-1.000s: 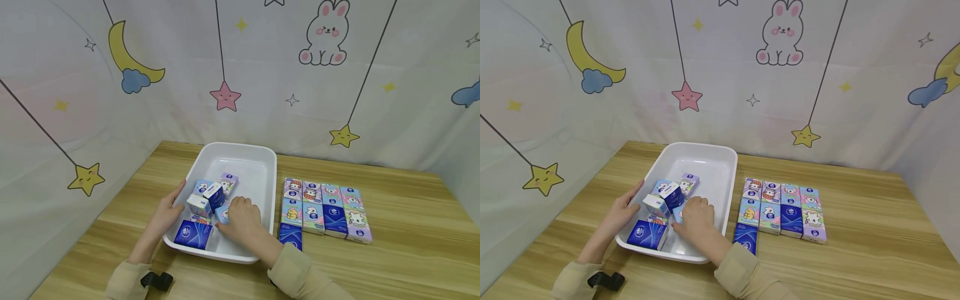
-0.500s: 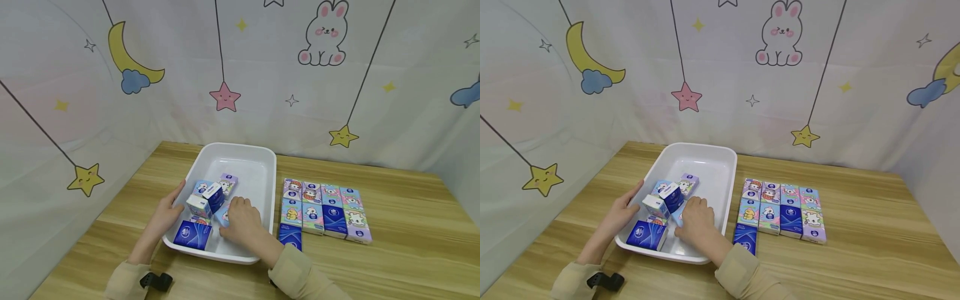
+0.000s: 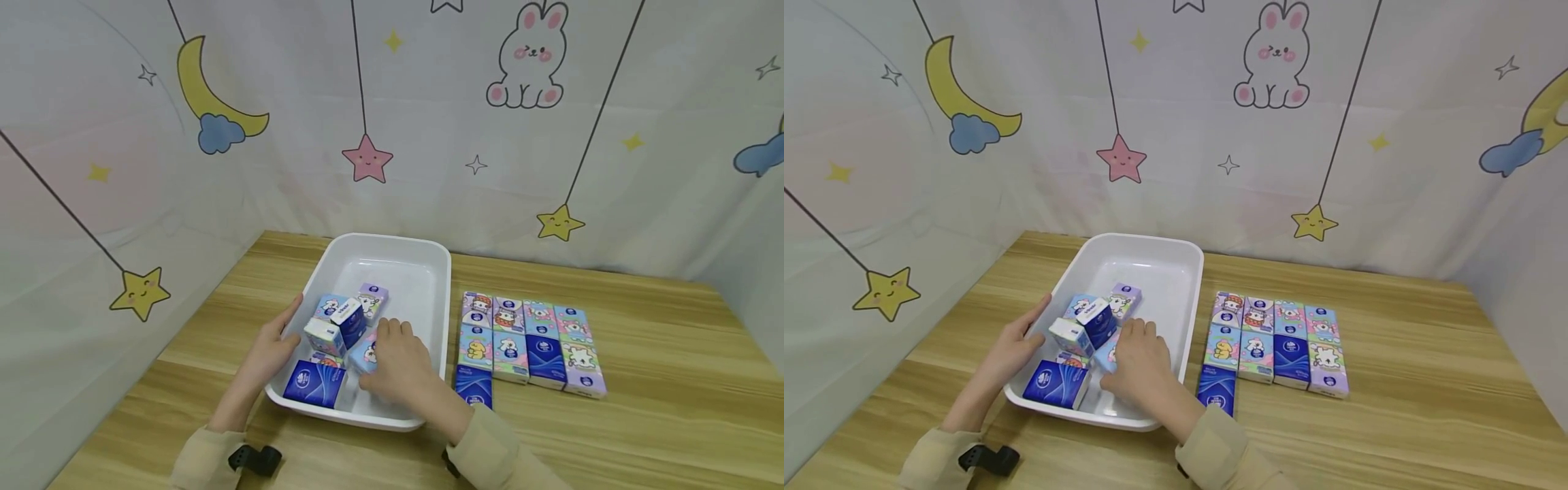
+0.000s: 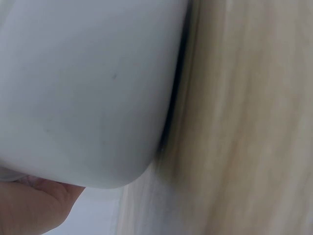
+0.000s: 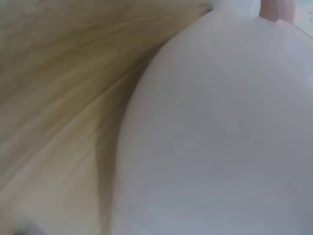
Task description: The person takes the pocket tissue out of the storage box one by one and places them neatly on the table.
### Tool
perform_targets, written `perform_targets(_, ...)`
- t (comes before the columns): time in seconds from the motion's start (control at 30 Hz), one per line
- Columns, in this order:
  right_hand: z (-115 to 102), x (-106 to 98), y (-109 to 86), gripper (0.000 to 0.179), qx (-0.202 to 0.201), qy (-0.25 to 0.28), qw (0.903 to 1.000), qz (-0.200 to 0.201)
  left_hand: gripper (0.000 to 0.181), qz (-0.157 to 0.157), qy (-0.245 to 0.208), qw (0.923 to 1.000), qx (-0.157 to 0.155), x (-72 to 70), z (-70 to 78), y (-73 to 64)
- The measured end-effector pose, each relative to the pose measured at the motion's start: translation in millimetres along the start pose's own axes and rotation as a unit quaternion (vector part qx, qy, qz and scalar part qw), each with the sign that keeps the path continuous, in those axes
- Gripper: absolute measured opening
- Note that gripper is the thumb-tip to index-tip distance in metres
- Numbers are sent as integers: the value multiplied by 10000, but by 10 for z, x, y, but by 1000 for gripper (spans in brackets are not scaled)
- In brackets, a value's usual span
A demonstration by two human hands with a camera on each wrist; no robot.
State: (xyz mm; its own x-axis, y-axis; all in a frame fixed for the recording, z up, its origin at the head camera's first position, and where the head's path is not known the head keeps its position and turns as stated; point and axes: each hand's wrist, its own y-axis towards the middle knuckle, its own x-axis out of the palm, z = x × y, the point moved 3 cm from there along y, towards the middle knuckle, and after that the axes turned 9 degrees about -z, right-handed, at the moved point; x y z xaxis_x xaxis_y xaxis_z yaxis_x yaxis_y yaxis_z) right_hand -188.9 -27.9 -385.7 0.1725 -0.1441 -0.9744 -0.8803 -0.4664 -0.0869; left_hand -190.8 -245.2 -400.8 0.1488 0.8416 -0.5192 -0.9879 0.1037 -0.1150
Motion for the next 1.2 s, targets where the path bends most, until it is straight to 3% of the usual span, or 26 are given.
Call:
perform_targets(0.57,55,-302,-322,87,-462,79,9957,802,69,49,11,10000,54,1,-24,19)
perform_targets(1.2,341,-374,-544,84,-1102,513,9865,1093,70,-22,78,10000,-18,-1,-20,9)
